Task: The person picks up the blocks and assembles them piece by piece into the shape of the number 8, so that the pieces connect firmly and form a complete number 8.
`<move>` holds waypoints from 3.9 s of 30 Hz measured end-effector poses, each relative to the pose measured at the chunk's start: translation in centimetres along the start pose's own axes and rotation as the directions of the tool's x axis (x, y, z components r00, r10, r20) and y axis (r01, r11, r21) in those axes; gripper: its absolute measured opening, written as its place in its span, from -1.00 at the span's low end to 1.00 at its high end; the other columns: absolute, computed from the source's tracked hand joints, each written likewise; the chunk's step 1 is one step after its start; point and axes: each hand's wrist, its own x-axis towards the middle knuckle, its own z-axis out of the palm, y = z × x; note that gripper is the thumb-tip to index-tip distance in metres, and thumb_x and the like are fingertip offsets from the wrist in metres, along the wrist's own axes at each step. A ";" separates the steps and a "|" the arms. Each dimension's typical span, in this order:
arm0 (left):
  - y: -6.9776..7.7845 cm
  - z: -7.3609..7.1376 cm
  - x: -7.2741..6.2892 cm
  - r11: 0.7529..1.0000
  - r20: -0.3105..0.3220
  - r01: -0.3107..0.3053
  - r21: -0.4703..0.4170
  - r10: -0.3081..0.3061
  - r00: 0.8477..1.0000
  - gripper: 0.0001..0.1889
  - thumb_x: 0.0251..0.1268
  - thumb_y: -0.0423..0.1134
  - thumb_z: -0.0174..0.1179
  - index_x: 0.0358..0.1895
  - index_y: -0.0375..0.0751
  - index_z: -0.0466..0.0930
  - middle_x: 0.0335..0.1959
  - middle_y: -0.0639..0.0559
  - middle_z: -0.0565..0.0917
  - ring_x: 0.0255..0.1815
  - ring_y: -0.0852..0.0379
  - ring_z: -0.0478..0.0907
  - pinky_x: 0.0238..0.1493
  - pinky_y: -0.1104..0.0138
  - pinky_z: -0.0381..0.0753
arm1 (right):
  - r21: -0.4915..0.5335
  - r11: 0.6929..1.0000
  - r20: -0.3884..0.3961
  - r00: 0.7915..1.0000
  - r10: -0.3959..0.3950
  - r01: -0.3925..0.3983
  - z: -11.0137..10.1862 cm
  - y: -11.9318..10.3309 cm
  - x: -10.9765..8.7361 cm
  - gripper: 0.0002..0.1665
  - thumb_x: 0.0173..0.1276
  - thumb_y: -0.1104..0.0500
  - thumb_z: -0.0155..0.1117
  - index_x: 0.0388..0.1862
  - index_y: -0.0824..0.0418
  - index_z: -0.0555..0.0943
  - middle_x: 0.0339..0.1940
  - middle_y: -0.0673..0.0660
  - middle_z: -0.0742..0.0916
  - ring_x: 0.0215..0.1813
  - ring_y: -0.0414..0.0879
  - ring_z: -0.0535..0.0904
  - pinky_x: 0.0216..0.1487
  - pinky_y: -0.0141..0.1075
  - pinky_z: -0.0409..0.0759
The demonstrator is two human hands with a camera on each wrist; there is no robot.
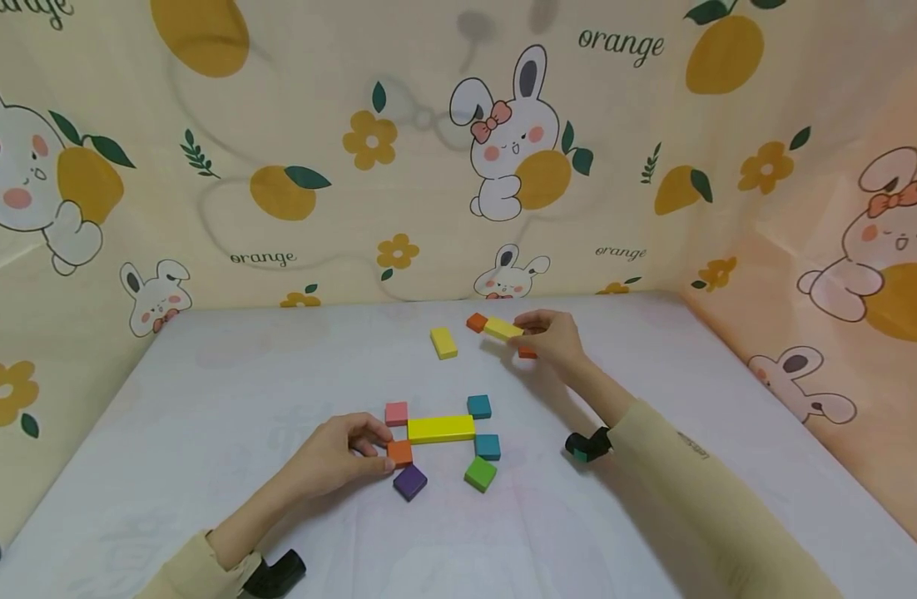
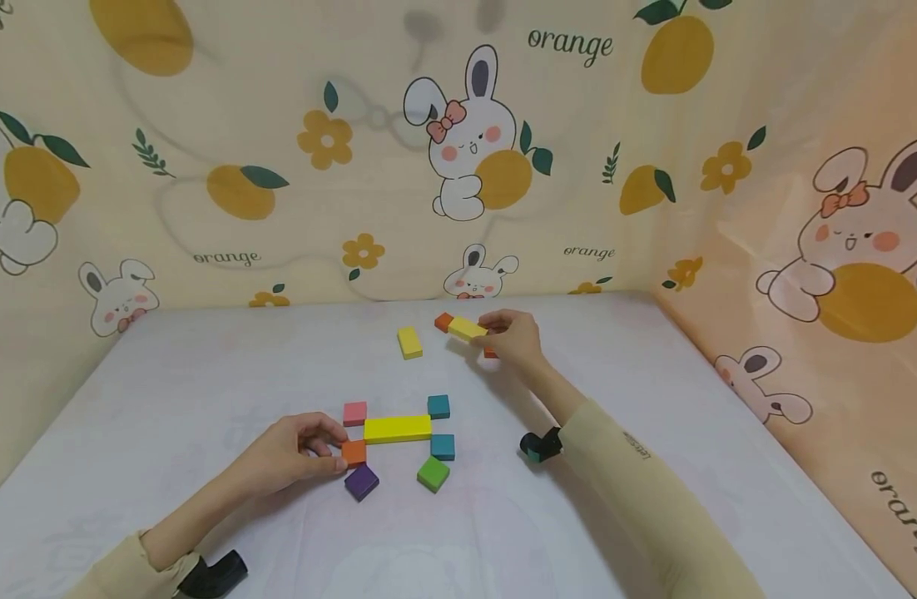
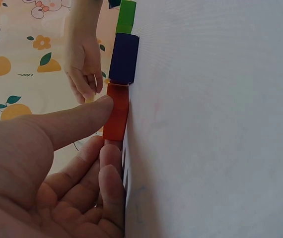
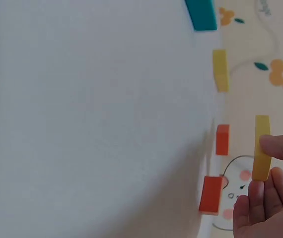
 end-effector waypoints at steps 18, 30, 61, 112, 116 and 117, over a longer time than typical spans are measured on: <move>0.0 0.0 0.0 1.000 -0.001 0.007 -0.001 -0.007 1.000 -0.65 0.03 -0.18 0.52 -0.11 -0.12 0.64 -0.30 0.09 0.62 -0.31 0.09 0.52 -0.24 0.24 0.50 | 0.104 0.987 0.119 0.984 -0.133 0.121 0.2 -3.3 -7.2 -0.52 0.01 0.16 0.65 -0.05 0.17 0.71 -0.10 0.08 0.74 -0.07 0.04 0.59 -0.03 -0.34 0.58; -0.3 -0.1 0.3 1.000 0.009 0.001 -0.007 -0.001 1.000 -0.66 0.04 -0.17 0.51 -0.12 -0.09 0.64 -0.32 0.09 0.63 -0.32 0.08 0.53 -0.24 0.22 0.49 | 0.076 0.963 0.334 0.903 -0.270 0.260 1.4 -4.9 -12.4 -0.60 0.03 0.21 0.63 -0.12 0.11 0.72 -0.12 0.01 0.73 -0.04 -0.03 0.59 0.12 0.00 0.51; -0.1 0.0 0.1 1.000 -0.008 0.020 0.004 -0.020 1.000 -0.68 0.05 -0.23 0.50 -0.12 -0.07 0.64 -0.27 0.11 0.63 -0.29 0.08 0.53 -0.20 0.20 0.49 | -0.004 0.978 0.503 0.845 -0.180 0.211 2.3 -3.9 -15.7 -0.63 0.01 0.24 0.61 -0.16 0.09 0.72 -0.16 -0.04 0.72 -0.08 0.07 0.56 0.07 0.01 0.53; -0.2 -0.1 0.2 1.000 -0.013 0.003 0.022 -0.003 1.000 -0.68 0.06 -0.20 0.51 -0.12 -0.07 0.64 -0.31 0.11 0.63 -0.31 0.10 0.53 -0.23 0.24 0.51 | -0.207 0.879 0.594 0.769 -0.235 0.429 5.4 -2.9 -16.6 -0.65 -0.02 0.18 0.66 -0.24 0.00 0.71 -0.33 -0.19 0.66 -0.15 -0.09 0.46 -0.11 -0.22 0.49; -0.2 -0.2 0.2 1.000 -0.002 -0.025 0.016 0.025 1.000 -0.67 0.06 -0.18 0.51 -0.11 -0.09 0.63 -0.29 0.10 0.63 -0.30 0.10 0.53 -0.23 0.25 0.52 | -0.220 0.877 0.588 0.775 -0.231 0.428 5.4 -2.8 -16.6 -0.65 -0.03 0.15 0.66 -0.24 -0.01 0.71 -0.34 -0.19 0.65 -0.17 -0.10 0.45 -0.13 -0.23 0.47; -0.3 -0.2 0.2 0.999 -0.003 -0.032 0.019 0.032 0.999 -0.66 0.06 -0.18 0.51 -0.10 -0.09 0.63 -0.28 0.10 0.63 -0.30 0.10 0.52 -0.23 0.26 0.52 | -0.220 0.875 0.588 0.775 -0.233 0.430 5.4 -2.8 -16.6 -0.64 -0.03 0.14 0.67 -0.24 -0.01 0.71 -0.34 -0.19 0.66 -0.17 -0.10 0.45 -0.14 -0.23 0.47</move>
